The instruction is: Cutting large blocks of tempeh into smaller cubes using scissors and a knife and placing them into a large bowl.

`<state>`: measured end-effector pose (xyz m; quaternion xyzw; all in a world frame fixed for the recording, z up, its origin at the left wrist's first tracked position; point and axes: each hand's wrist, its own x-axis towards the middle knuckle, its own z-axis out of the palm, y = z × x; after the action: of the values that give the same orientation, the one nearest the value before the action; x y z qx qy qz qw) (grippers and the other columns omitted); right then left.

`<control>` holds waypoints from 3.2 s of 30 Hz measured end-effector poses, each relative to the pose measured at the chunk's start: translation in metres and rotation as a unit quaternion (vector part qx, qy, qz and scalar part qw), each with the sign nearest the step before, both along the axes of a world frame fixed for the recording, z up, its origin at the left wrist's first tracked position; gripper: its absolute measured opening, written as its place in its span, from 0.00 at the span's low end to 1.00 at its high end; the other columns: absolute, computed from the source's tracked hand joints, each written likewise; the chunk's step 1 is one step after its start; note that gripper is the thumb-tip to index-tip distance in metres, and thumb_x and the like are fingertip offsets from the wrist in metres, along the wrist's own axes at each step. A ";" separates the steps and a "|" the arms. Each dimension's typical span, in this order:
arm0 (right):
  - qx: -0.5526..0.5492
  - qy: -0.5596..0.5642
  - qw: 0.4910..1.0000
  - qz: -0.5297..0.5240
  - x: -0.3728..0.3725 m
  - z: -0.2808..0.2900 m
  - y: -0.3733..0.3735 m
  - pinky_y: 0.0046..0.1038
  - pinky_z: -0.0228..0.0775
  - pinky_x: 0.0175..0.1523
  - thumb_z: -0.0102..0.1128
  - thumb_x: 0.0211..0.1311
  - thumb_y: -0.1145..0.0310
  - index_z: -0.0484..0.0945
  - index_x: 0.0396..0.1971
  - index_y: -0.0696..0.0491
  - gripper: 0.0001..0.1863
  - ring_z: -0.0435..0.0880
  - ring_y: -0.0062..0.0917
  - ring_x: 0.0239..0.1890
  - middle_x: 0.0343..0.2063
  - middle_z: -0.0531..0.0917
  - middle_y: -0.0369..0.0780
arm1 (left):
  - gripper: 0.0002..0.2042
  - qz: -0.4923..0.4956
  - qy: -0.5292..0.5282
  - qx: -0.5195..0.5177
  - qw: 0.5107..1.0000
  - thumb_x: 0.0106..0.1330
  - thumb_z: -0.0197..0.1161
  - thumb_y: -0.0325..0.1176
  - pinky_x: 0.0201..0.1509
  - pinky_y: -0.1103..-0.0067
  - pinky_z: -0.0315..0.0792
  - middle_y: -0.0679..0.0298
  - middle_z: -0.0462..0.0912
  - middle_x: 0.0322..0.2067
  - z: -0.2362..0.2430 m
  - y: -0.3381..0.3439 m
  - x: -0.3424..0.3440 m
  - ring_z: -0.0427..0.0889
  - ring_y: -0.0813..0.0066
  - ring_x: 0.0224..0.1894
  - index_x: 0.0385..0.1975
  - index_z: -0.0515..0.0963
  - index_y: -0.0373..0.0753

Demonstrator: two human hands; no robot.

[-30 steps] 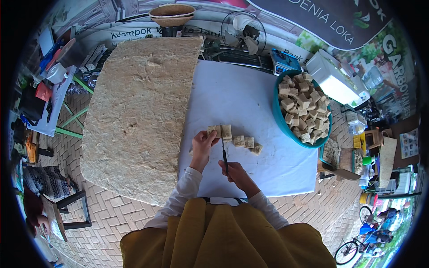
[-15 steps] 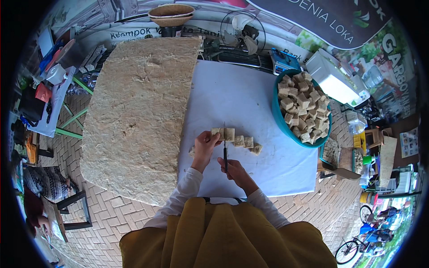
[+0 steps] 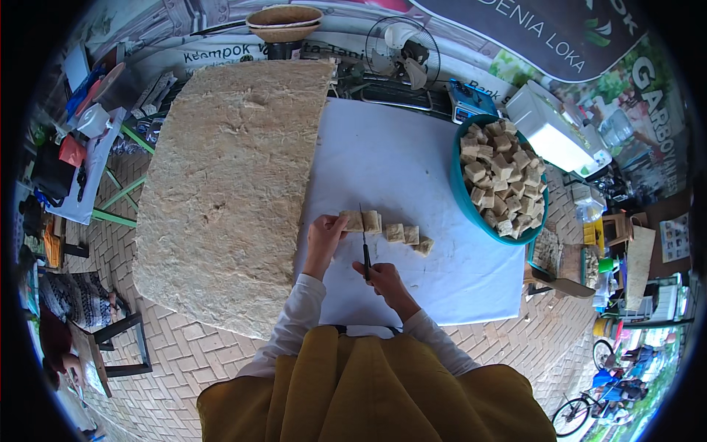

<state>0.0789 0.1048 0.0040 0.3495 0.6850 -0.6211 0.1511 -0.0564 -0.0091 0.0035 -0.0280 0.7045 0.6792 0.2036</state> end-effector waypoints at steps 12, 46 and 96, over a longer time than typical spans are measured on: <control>0.025 -0.016 0.999 0.020 -0.001 0.007 0.001 0.20 0.49 0.15 0.66 0.46 0.42 0.69 0.08 0.51 0.29 0.60 0.12 0.10 0.09 0.67 0.30 | 0.16 0.022 0.069 -0.061 0.996 0.56 0.64 0.36 0.30 0.81 0.75 0.55 0.82 0.23 -0.014 -0.001 -0.002 0.82 0.73 0.24 0.31 0.77 0.25; -0.096 0.015 0.992 0.082 0.001 0.006 -0.007 0.17 0.44 0.17 0.56 0.57 0.43 0.66 0.16 0.48 0.24 0.56 0.10 0.14 0.16 0.64 0.28 | 0.11 0.043 0.054 0.073 0.995 0.59 0.61 0.30 0.32 0.82 0.77 0.57 0.81 0.27 -0.011 0.008 0.016 0.82 0.74 0.27 0.33 0.75 0.25; 0.440 0.158 0.875 0.121 0.069 0.007 0.038 0.36 0.68 0.39 0.71 0.36 0.67 0.76 0.27 0.52 0.15 0.76 0.37 0.33 0.27 0.74 0.41 | 0.10 -0.063 0.368 -0.208 0.904 0.51 0.64 0.29 0.40 0.69 0.68 0.60 0.75 0.29 0.002 -0.015 0.009 0.74 0.60 0.36 0.31 0.73 0.37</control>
<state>0.1478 0.1428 0.0114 0.1913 0.9394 -0.2791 -0.0547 -0.0470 -0.0237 0.0053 0.2268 0.8550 0.4648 -0.0382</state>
